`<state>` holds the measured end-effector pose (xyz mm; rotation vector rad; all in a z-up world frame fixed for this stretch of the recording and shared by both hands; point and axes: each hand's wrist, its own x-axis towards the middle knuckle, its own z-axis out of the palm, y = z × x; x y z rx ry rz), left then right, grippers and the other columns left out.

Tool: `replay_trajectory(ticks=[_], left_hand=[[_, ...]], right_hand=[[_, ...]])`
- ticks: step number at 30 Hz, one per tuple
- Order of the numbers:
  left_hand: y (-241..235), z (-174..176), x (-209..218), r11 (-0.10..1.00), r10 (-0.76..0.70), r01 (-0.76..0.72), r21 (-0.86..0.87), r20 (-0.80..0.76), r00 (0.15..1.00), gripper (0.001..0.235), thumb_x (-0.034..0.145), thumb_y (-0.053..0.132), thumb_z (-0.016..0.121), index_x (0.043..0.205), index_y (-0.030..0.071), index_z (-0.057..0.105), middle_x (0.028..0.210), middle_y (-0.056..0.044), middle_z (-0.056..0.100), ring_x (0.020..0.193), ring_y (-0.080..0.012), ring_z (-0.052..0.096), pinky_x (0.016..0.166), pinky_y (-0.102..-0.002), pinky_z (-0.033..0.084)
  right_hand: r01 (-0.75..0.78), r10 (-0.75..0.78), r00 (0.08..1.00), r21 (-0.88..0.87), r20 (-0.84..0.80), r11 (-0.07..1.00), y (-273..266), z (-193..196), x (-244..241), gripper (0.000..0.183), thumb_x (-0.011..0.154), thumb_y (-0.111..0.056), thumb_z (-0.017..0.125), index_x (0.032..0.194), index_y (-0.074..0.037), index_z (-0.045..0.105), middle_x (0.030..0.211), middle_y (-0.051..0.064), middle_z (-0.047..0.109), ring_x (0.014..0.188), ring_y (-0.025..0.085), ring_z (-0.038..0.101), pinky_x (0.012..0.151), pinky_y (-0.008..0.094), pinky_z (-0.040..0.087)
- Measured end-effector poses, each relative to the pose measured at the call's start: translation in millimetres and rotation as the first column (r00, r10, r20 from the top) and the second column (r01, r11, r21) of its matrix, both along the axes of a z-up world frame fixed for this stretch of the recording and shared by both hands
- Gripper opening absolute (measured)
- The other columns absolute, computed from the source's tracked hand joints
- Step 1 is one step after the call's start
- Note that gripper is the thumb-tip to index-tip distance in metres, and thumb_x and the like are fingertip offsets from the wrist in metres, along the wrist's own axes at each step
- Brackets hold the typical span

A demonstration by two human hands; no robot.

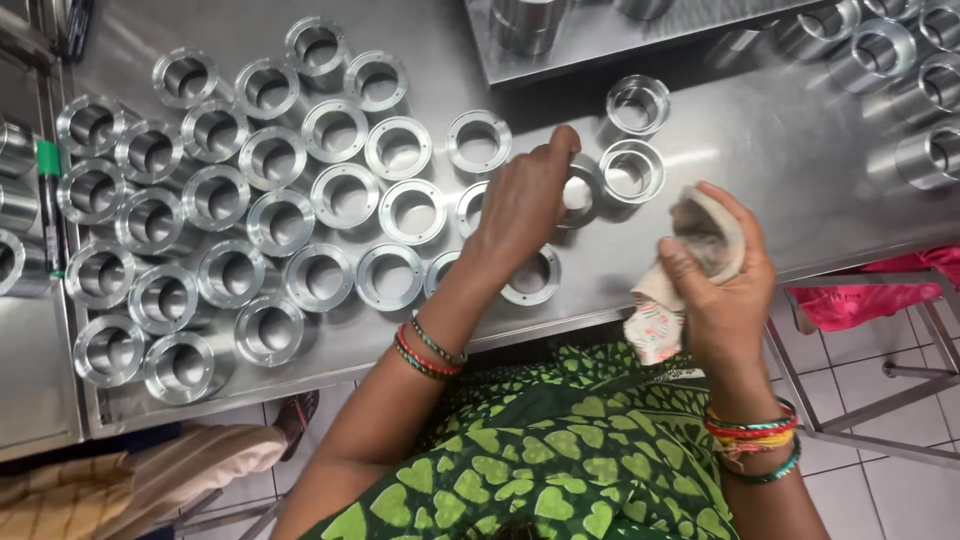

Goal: Cleaning and polishing circular metal rings using a cloth and sandpaper at an industrial workstation.

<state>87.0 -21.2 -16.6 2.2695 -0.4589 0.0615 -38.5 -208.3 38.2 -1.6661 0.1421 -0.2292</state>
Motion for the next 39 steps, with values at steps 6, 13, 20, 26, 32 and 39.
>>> replay_trajectory(ticks=[6, 13, 20, 26, 32, 39], left_hand=[[-10.8, 4.2, 18.5, 0.880, -0.143, -0.004, 0.475, 0.273, 0.951, 0.023, 0.075, -0.001, 0.064, 0.096, 0.007, 0.068, 0.100, -0.012, 0.071, 0.106, -0.0353, 0.063, 0.081, -0.051, 0.049], [-95.5, -11.1, 27.8, 0.959, -0.107, -0.032, 0.281, 0.464, 0.879, 0.036, 0.067, 0.002, 0.066, 0.103, 0.001, 0.073, 0.112, -0.012, 0.066, 0.118, -0.0325, 0.055, 0.094, -0.048, 0.047], [-164.5, -19.8, 52.1, 0.903, 0.045, -0.116, 0.414, 0.177, 0.983, 0.015, 0.075, 0.002, 0.071, 0.090, 0.001, 0.074, 0.104, -0.014, 0.070, 0.113, -0.0298, 0.059, 0.084, -0.048, 0.043], [-170.4, 15.6, 15.3, 0.947, -0.272, 0.280, 0.155, -0.073, 0.960, 0.014, 0.070, 0.013, 0.078, 0.079, 0.002, 0.073, 0.088, -0.013, 0.074, 0.100, -0.0324, 0.065, 0.081, -0.059, 0.042], [-109.4, 15.1, -15.4, 0.850, -0.516, 0.325, -0.414, -0.536, 0.668, 0.024, 0.081, 0.020, 0.078, 0.101, 0.008, 0.074, 0.096, -0.004, 0.075, 0.077, -0.0253, 0.069, 0.069, -0.039, 0.054], [-31.6, 25.5, -43.4, 0.708, -0.596, 0.271, -0.652, -0.346, 0.725, 0.034, 0.084, 0.025, 0.085, 0.110, 0.004, 0.078, 0.108, -0.003, 0.072, 0.103, -0.0152, 0.068, 0.095, -0.032, 0.055]], right_hand=[[0.198, -0.187, 0.980, 0.291, -0.063, 0.936, -50.6, -22.7, -12.5, 0.046, 0.096, 0.007, 0.067, 0.140, -0.003, 0.056, 0.121, 0.012, 0.067, 0.096, 0.015, 0.067, 0.080, 0.027, 0.061], [0.233, -0.195, 0.971, 0.374, -0.138, 0.898, -63.1, -41.6, -9.1, 0.043, 0.095, 0.007, 0.066, 0.136, -0.003, 0.057, 0.117, 0.013, 0.069, 0.088, 0.013, 0.068, 0.072, 0.028, 0.061], [0.225, -0.207, 0.974, 0.311, -0.092, 0.923, -79.9, -32.6, -5.5, 0.047, 0.097, 0.006, 0.066, 0.141, -0.004, 0.054, 0.117, 0.010, 0.066, 0.089, 0.014, 0.067, 0.074, 0.030, 0.062], [0.311, -0.277, 0.950, -0.367, 0.143, 0.877, -74.9, -5.6, 10.4, 0.070, 0.084, 0.011, 0.068, 0.147, -0.003, 0.044, 0.126, 0.021, 0.060, 0.114, 0.029, 0.062, 0.097, 0.038, 0.055], [0.191, 0.021, 0.955, -0.666, 0.296, 0.721, -80.6, -19.7, 23.5, 0.068, 0.071, 0.009, 0.067, 0.137, -0.007, 0.060, 0.134, 0.018, 0.064, 0.128, 0.032, 0.060, 0.111, 0.044, 0.050], [-0.054, 0.180, 0.953, 0.450, -0.243, 0.891, -39.1, -23.6, 20.4, 0.049, 0.091, 0.005, 0.060, 0.139, -0.005, 0.062, 0.127, 0.013, 0.069, 0.108, 0.022, 0.071, 0.090, 0.034, 0.062]])
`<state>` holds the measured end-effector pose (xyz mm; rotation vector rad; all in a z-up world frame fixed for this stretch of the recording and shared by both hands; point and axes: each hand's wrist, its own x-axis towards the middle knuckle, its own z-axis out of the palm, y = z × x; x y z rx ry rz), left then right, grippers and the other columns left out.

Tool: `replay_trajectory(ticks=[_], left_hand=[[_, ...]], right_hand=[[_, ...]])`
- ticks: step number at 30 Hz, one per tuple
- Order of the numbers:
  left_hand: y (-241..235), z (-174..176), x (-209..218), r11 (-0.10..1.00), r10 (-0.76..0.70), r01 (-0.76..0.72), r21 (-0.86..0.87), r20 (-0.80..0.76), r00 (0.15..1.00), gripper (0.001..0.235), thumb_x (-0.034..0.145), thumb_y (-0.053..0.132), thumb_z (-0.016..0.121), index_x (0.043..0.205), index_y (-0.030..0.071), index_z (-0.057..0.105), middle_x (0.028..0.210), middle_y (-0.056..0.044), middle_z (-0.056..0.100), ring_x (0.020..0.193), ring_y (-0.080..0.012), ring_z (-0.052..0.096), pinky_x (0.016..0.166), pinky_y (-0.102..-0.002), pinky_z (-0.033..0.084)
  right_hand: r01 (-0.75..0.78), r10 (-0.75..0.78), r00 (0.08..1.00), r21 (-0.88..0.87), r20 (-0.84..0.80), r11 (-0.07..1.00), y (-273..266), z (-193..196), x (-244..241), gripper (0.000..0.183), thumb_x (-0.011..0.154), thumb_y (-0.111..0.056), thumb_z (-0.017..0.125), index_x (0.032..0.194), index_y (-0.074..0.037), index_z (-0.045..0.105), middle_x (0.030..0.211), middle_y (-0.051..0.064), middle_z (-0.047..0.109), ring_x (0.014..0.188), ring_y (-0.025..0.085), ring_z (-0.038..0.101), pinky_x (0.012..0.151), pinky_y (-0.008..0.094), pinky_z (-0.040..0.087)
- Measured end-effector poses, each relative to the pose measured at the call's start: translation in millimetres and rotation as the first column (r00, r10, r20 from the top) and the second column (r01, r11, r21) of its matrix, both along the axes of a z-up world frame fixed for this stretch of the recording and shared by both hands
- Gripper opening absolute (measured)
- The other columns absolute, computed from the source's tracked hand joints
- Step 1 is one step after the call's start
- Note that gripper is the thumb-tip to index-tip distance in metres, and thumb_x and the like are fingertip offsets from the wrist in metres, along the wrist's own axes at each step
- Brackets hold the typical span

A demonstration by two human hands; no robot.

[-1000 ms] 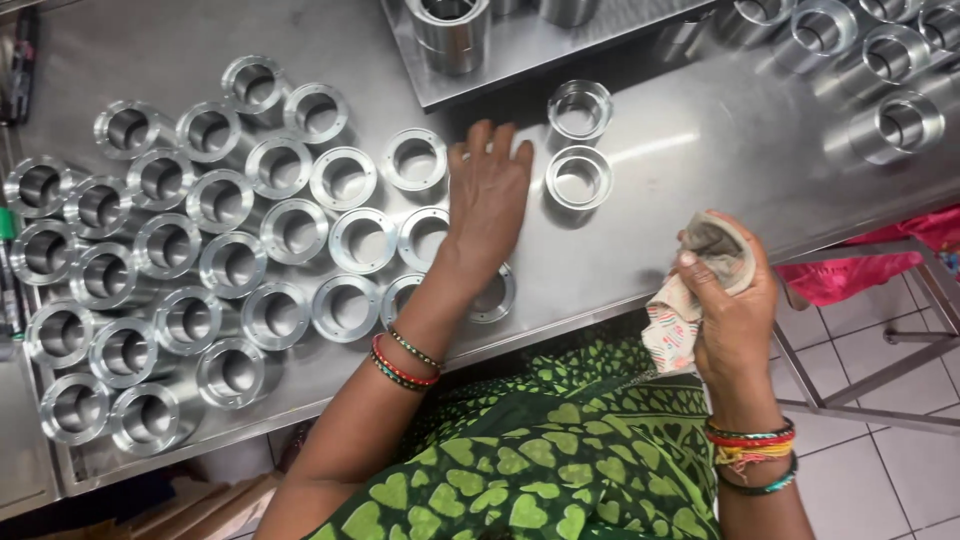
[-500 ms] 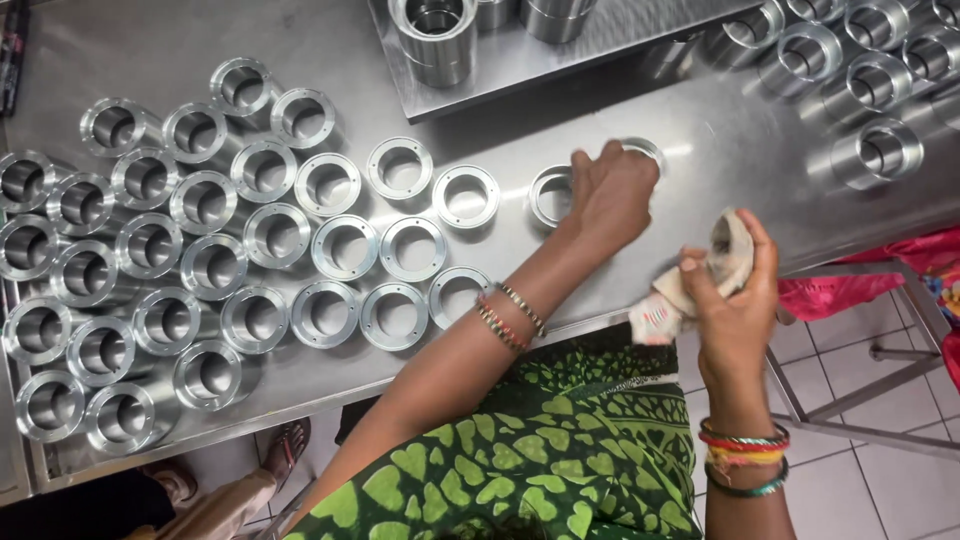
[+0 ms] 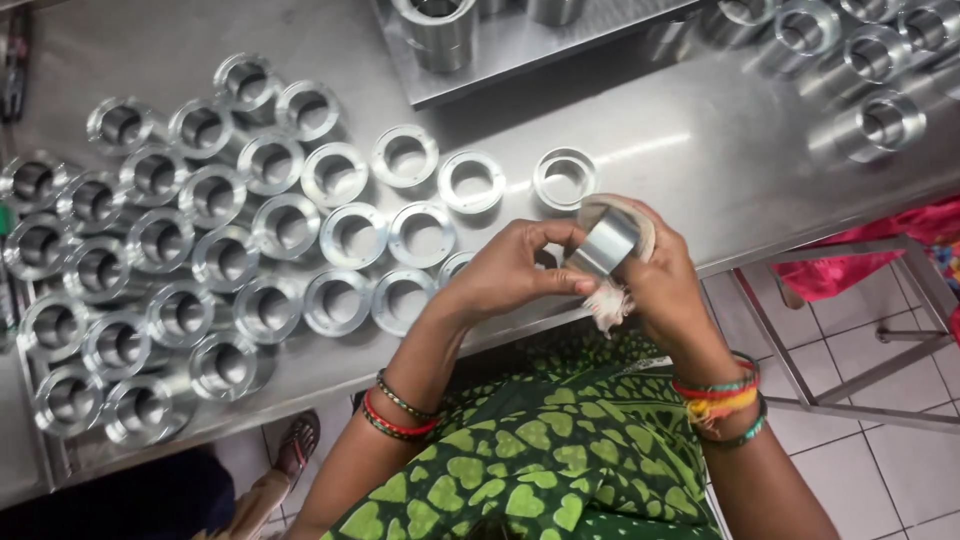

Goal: Cleaning and polishing circular metal rings using a cloth and sandpaper at an industrial workstation.

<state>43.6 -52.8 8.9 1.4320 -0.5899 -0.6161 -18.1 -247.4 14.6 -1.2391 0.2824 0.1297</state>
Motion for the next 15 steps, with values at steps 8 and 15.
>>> replay_trajectory(ticks=[8, 15], left_hand=[[34.9, 13.6, -27.3, 0.996, 0.019, -0.017, 0.083, -0.023, 1.000, 0.040, 0.076, 0.038, 0.087, 0.099, 0.006, 0.078, 0.098, -0.001, 0.072, 0.096, -0.0155, 0.068, 0.089, -0.033, 0.052], [54.0, 10.7, -33.8, 0.994, 0.046, -0.070, 0.089, 0.248, 0.968, 0.043, 0.075, 0.040, 0.086, 0.100, 0.006, 0.080, 0.100, -0.007, 0.075, 0.101, -0.0201, 0.062, 0.092, -0.035, 0.052]], right_hand=[[0.089, 0.092, 0.956, -0.574, 0.280, 0.814, 54.5, 30.0, -22.5, 0.060, 0.077, 0.010, 0.053, 0.135, -0.002, 0.061, 0.128, 0.015, 0.064, 0.106, 0.025, 0.071, 0.084, 0.031, 0.062], [0.012, 0.010, 0.991, 0.166, -0.135, 0.986, 47.4, -8.2, -26.5, 0.045, 0.092, 0.008, 0.049, 0.136, 0.003, 0.057, 0.117, 0.015, 0.067, 0.097, 0.021, 0.071, 0.080, 0.032, 0.062]])
